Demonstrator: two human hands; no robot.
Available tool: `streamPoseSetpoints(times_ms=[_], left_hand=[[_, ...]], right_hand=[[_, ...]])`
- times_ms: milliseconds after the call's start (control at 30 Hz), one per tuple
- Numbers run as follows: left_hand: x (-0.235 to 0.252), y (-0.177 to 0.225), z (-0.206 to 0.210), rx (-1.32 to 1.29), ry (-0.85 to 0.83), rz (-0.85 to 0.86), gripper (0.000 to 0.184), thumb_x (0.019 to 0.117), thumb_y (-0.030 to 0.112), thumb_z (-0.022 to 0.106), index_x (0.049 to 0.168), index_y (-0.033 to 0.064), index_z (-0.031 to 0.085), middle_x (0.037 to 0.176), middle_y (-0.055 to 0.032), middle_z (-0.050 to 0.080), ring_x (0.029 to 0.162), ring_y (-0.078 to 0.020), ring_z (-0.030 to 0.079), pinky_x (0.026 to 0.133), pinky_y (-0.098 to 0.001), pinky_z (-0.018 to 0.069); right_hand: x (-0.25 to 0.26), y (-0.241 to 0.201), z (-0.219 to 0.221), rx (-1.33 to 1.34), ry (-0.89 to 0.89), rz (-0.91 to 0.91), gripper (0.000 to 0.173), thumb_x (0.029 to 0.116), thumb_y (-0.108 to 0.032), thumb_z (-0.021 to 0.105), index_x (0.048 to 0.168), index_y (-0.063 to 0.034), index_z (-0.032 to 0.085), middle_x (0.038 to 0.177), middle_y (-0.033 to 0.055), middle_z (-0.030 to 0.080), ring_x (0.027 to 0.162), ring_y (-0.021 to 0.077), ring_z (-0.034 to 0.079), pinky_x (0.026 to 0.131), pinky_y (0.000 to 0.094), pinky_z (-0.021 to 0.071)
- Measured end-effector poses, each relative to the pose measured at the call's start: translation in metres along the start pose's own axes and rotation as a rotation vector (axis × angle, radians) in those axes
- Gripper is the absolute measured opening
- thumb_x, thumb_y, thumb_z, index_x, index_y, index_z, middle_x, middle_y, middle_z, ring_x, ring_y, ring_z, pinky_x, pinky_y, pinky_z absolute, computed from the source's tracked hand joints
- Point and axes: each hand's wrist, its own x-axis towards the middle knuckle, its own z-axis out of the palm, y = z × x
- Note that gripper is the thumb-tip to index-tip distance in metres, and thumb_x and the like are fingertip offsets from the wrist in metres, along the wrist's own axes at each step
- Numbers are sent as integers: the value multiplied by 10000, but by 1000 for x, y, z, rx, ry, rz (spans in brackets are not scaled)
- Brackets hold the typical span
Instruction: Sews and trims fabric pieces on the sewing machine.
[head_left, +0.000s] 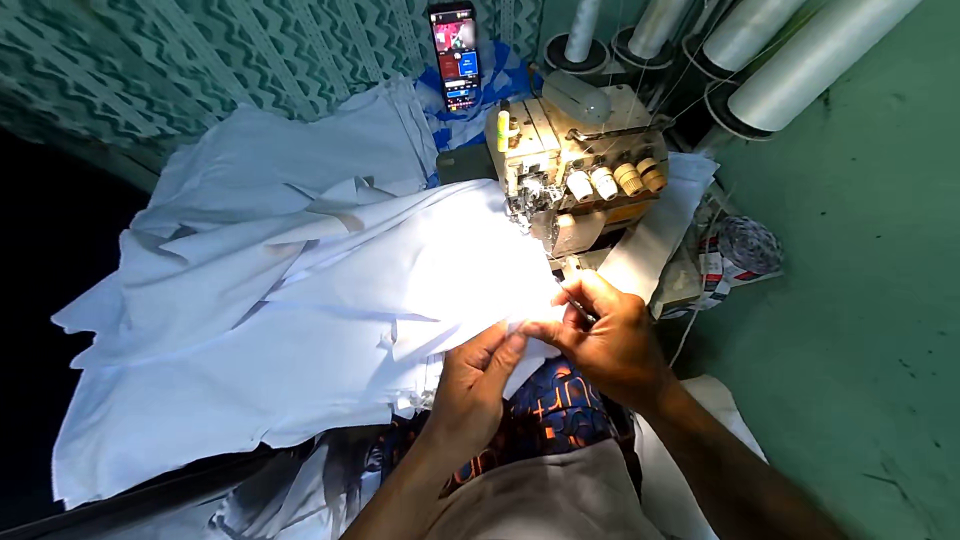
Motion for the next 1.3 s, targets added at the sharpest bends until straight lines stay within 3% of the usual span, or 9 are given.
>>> streamPoseSetpoints(times_ms=[100, 233, 400, 467, 567, 700, 867, 1000, 1300], left_hand=[[11, 4, -10, -48, 20, -72, 288, 1105, 199, 444, 1070, 50, 688, 925, -19, 709, 850, -102, 697, 801, -303, 608], [37, 5, -26, 84, -62, -120, 286, 1098, 187, 456, 1129, 67, 714, 973, -27, 726, 892, -101, 700, 832, -288, 600], [100, 30, -27, 532, -295, -177, 214, 1030, 259, 609, 871, 146, 699, 657, 65, 601, 563, -18, 536, 516, -202, 443], [133, 33, -26, 673, -401, -122, 162, 1001, 267, 667, 900, 144, 694, 665, 57, 597, 557, -33, 538, 501, -215, 456], [171, 27, -34, 906, -478, -185, 194, 927, 153, 646, 735, 125, 657, 605, 10, 563, 530, -110, 520, 494, -335, 422], [185, 30, -59, 921, -531, -423, 350, 1006, 164, 626, 669, 75, 594, 527, -45, 529, 430, -127, 488, 408, -297, 383], [182, 42, -71, 948, -378, -588, 372, 1045, 270, 610, 718, 92, 625, 595, -40, 557, 519, -134, 512, 482, -300, 408], [185, 41, -70, 957, -354, -587, 378, 1037, 319, 616, 732, 96, 640, 599, -43, 573, 518, -140, 529, 480, -304, 424], [199, 42, -79, 1002, -214, -564, 293, 996, 365, 666, 856, 111, 706, 684, -33, 641, 599, -126, 593, 562, -333, 502]], right_hand=[[2, 13, 5, 552, -158, 254, 336, 1028, -423, 607, 899, -118, 667, 619, -77, 534, 521, 6, 492, 499, 175, 432], [1, 24, 13, 882, -261, 292, 279, 960, -387, 716, 866, -138, 634, 648, -94, 545, 550, -19, 489, 524, 165, 421], [15, 29, 22, 800, 54, 230, 111, 847, -55, 816, 887, -19, 719, 715, 27, 676, 577, 55, 589, 544, 208, 507], [24, 38, 29, 821, 313, 254, 75, 866, 32, 750, 900, 2, 690, 661, 68, 659, 516, 96, 601, 484, 231, 530], [41, 49, 37, 849, 501, 433, 90, 890, 89, 646, 876, 12, 602, 542, 76, 581, 422, 106, 530, 406, 227, 439], [48, 53, 57, 875, 442, 493, 193, 825, 103, 717, 930, 29, 573, 600, 79, 600, 436, 113, 550, 409, 246, 486], [50, 49, 75, 837, 488, 417, 262, 772, 120, 754, 968, 47, 596, 636, 115, 647, 466, 154, 606, 420, 266, 526], [50, 52, 81, 742, 544, 378, 223, 755, 98, 762, 893, 20, 605, 615, 90, 637, 451, 151, 604, 413, 276, 537], [53, 60, 79, 513, 477, 264, 393, 687, 23, 817, 1021, -70, 632, 661, -5, 586, 508, 101, 575, 452, 259, 532]])
